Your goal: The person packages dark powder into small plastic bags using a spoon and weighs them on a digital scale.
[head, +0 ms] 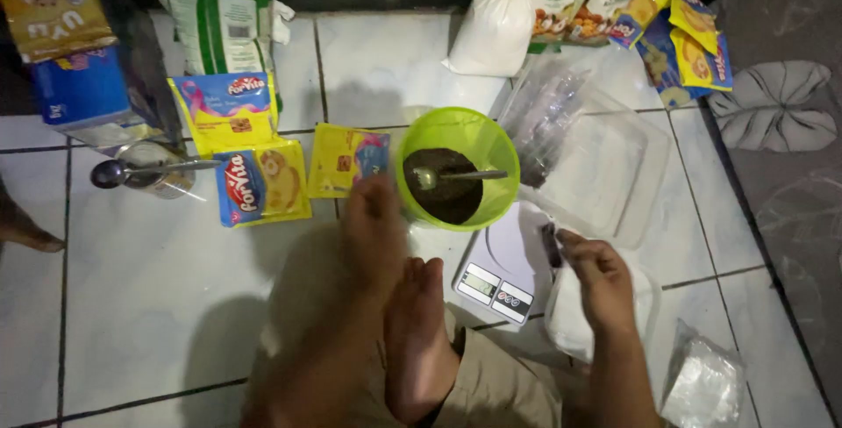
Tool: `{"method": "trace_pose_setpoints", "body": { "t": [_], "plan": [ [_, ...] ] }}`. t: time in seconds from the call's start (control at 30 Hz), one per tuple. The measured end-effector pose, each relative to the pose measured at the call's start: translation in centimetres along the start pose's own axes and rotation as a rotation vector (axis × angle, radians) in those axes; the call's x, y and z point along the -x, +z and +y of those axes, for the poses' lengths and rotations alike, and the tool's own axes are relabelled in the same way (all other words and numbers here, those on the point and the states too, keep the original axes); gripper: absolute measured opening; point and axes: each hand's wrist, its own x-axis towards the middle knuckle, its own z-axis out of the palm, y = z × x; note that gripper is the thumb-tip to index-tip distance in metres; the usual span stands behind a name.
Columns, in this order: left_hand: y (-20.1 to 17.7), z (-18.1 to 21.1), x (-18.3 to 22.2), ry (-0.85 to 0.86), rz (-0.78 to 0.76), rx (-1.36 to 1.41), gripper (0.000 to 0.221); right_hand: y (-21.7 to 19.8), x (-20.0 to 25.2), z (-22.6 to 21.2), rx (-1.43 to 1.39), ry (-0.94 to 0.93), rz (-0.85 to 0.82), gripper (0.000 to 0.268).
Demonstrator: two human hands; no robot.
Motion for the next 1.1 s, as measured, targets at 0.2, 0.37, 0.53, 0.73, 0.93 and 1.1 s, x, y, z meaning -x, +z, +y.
{"method": "trace_pose_setpoints", "body": {
  "t": [0.2, 0.37, 0.53, 0.73, 0.93, 1.1],
  "plan": [
    [-1.3, 2.1, 7.0, 0.747, -0.453, 0.035, 0.027, 1.2, 0.7, -9.3, -0.047, 0.024, -0.137, 0.009],
    [3.0, -0.1, 7.9, 0.281, -0.787, 0.19, 0.052, 5.2, 0.3, -16.0, 0.186, 0.118, -0.284, 0.015],
    [7.2, -4.8, 7.0, -0.17, -0.967, 0.856, 0.038, 8.9, -2.3, -15.7, 0.261, 0.2, -0.354, 0.03],
    [6.8, -3.7, 7.0, -0.411, -0.847, 1.008, 0.029, 11.8, -3.7, -13.6, -0.016, 0.34, -0.501, 0.028],
    [7.7, -4.4, 6.9, -0.404, -0.888, 0.935, 0.032, 13.1, -4.0, -12.7, -0.083, 0.508, -0.34, 0.023],
    [7.7, -4.0, 6.9, -0.417, -0.857, 0.948, 0.034, 14.2, -3.4, -14.6, -0.05, 0.52, -0.346, 0.036]
  ]
}}
